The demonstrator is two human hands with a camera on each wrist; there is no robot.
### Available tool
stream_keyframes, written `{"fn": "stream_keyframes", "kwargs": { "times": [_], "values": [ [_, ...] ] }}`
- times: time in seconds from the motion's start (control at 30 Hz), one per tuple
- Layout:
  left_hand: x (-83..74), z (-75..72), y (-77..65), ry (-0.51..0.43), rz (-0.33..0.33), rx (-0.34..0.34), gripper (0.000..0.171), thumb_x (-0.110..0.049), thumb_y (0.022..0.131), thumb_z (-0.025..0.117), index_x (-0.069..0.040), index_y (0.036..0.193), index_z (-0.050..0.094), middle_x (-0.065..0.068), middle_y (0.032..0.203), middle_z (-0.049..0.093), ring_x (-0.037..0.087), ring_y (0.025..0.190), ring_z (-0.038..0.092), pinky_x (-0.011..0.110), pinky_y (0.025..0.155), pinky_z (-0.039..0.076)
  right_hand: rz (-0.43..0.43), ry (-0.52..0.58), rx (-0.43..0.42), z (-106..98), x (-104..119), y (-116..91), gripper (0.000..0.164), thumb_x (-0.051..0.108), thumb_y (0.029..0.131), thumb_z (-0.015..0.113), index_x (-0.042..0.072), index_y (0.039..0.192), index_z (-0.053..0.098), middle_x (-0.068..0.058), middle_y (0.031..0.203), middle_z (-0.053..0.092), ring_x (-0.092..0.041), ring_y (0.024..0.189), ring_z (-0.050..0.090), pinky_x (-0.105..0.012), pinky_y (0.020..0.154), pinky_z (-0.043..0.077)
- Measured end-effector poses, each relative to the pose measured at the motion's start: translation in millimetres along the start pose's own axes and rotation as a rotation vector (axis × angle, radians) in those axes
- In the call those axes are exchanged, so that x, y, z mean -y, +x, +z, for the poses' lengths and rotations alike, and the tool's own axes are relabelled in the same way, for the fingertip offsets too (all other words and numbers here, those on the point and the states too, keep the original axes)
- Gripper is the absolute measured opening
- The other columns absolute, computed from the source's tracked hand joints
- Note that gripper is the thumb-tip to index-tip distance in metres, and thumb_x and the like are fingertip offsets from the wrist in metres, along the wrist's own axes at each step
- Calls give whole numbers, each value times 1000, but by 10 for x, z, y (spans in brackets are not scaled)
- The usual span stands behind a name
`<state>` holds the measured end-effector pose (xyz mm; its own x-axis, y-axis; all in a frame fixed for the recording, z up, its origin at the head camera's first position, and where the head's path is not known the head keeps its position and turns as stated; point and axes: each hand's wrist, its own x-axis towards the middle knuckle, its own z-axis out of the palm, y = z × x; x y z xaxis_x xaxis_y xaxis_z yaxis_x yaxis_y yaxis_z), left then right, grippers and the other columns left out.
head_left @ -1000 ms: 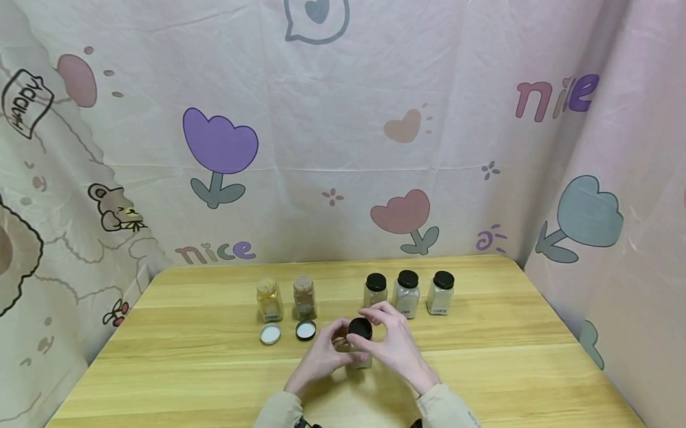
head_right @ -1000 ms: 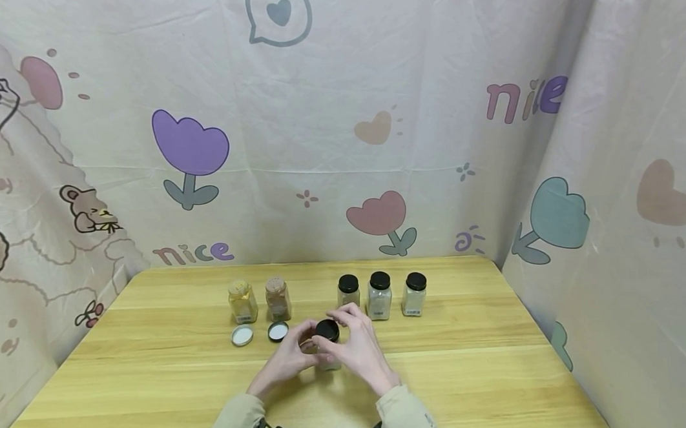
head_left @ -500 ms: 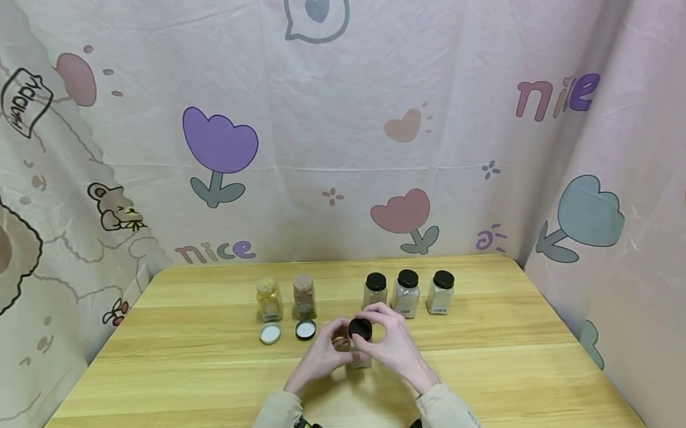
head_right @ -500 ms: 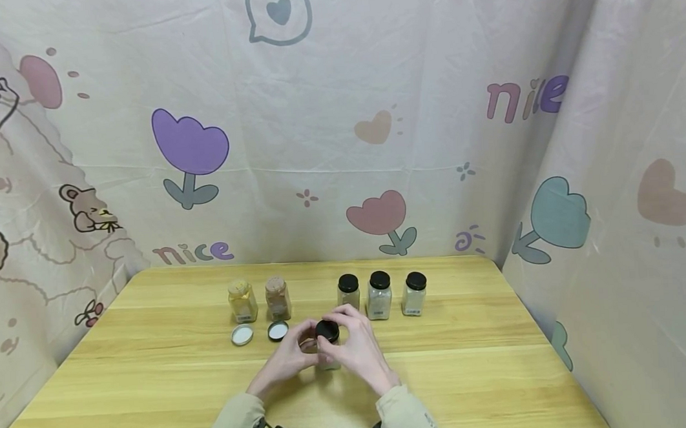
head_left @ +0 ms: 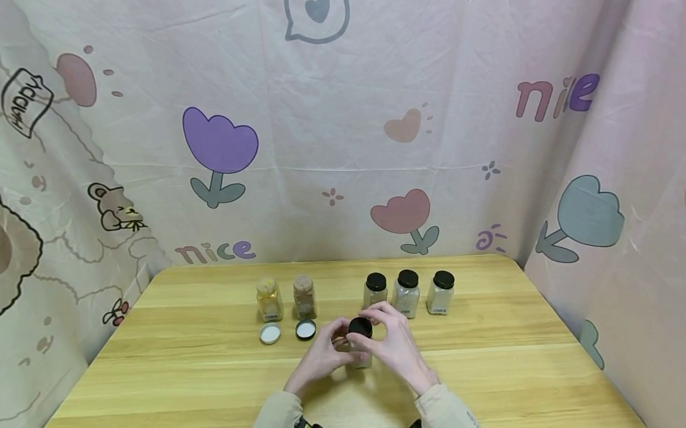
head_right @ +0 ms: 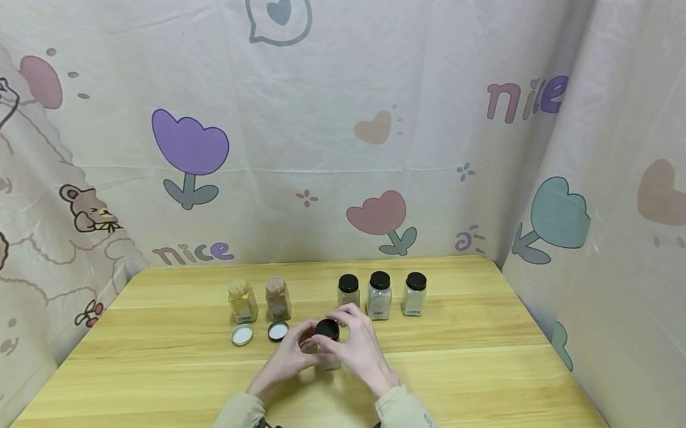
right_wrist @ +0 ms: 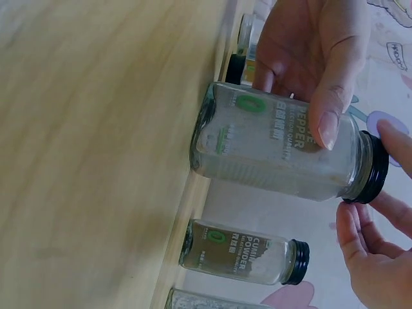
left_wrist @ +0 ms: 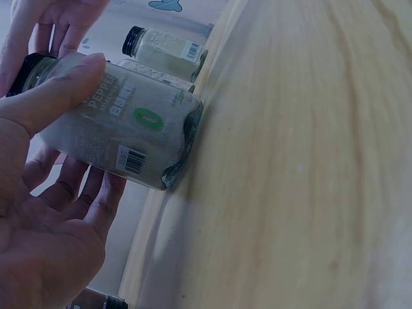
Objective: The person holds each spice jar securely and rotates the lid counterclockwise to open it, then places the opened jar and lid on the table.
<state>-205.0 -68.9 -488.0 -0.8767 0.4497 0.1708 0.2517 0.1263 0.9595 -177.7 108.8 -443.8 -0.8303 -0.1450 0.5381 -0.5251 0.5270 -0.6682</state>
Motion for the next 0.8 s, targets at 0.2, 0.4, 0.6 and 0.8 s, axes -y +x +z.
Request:
{"fn": "stream_keyframes", "kwargs": {
  "times": [0.2,0.4,0.6,0.8],
  "values": [
    [-2,-5,-6,0,9,4,47,-9,80,83,0,120,60,17,117,66,20,111,64,30,106,55,-48,-8,14,-5,-3,1,32,11,75,87,4,104,76,-2,104,71,-18,93,67,-27,84,55],
    [-6,-10,-8,-10,19,10,48,-6,79,83,1,119,60,19,117,66,12,107,63,18,102,52,-101,-7,47,-6,-11,4,31,5,76,81,2,106,75,-5,108,71,-21,97,68,-34,91,56],
    [-4,-3,-6,-13,4,9,47,-8,81,83,1,120,59,17,118,65,16,110,63,30,107,54,-45,-18,11,-1,10,2,40,18,73,89,6,108,75,-2,107,69,-19,98,66,-33,89,56],
    [-6,-1,-9,-6,9,6,46,-10,81,83,0,119,60,17,119,64,25,115,64,38,109,53,34,8,2,-5,22,3,37,20,73,89,8,105,75,2,102,70,-14,91,64,-32,84,54]
  ]
}}
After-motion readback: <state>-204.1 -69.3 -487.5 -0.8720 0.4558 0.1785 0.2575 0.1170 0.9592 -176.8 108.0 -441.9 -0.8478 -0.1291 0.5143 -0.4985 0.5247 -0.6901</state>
